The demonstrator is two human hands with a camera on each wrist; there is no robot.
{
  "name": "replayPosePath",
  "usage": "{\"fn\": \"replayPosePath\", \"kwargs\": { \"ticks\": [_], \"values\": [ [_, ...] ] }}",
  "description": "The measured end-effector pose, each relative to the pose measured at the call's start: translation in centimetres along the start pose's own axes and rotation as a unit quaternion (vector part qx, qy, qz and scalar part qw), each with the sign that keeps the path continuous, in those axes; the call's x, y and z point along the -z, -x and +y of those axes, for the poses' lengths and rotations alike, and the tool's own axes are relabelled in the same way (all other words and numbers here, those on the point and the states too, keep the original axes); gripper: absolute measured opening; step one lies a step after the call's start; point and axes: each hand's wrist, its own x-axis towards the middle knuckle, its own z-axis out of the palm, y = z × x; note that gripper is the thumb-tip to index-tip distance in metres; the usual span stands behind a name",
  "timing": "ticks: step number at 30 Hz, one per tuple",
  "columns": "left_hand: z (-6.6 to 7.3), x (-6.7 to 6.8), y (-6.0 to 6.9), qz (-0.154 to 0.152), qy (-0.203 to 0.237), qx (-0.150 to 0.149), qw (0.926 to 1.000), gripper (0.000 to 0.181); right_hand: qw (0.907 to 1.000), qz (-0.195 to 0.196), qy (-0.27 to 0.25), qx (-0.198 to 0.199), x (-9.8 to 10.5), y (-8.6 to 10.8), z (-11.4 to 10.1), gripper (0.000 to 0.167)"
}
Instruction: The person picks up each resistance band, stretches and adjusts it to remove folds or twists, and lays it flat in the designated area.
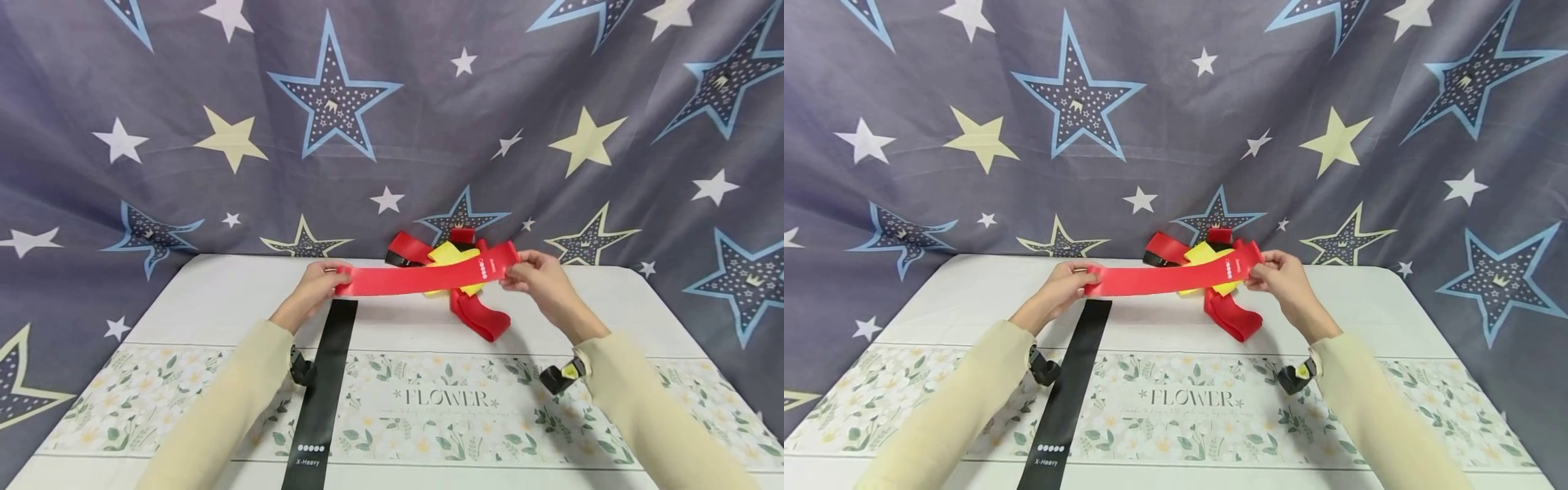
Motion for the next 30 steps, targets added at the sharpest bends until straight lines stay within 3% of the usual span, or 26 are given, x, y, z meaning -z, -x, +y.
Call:
{"fn": "replayPosePath", "kwargs": {
  "ticks": [3, 10, 17, 23, 30],
  "values": [
    [0.4, 0.1, -0.4, 0.011, -0.007, 0.003, 0.9999, 0.045, 0.9998, -0.013, -0.004, -0.012, 0.0, 1.0, 1.3, 0.031],
    [0.6, -0.5, -1.4, 0.075, -0.039, 0.022, 0.9962, 0.04, 0.9965, -0.067, 0.015, -0.047, -1.5, 3.2, 4.2, 0.038],
    [0.9, -1.5, -2.5, 0.087, -0.078, 0.018, 0.9929, 0.032, 0.988, -0.12, 0.014, -0.097, -3.9, 5.8, 5.9, 0.038],
    [0.8, -2.4, -2.8, 0.087, -0.091, 0.011, 0.9919, 0.027, 0.9727, -0.171, 0.003, -0.157, -6.6, 8.0, 6.9, 0.029],
    [-0.3, -3.2, -3.4, 0.089, -0.101, -0.014, 0.9907, 0.023, 0.9489, -0.245, -0.045, -0.194, -9.8, 10.2, 7.9, 0.023]
  ]
}}
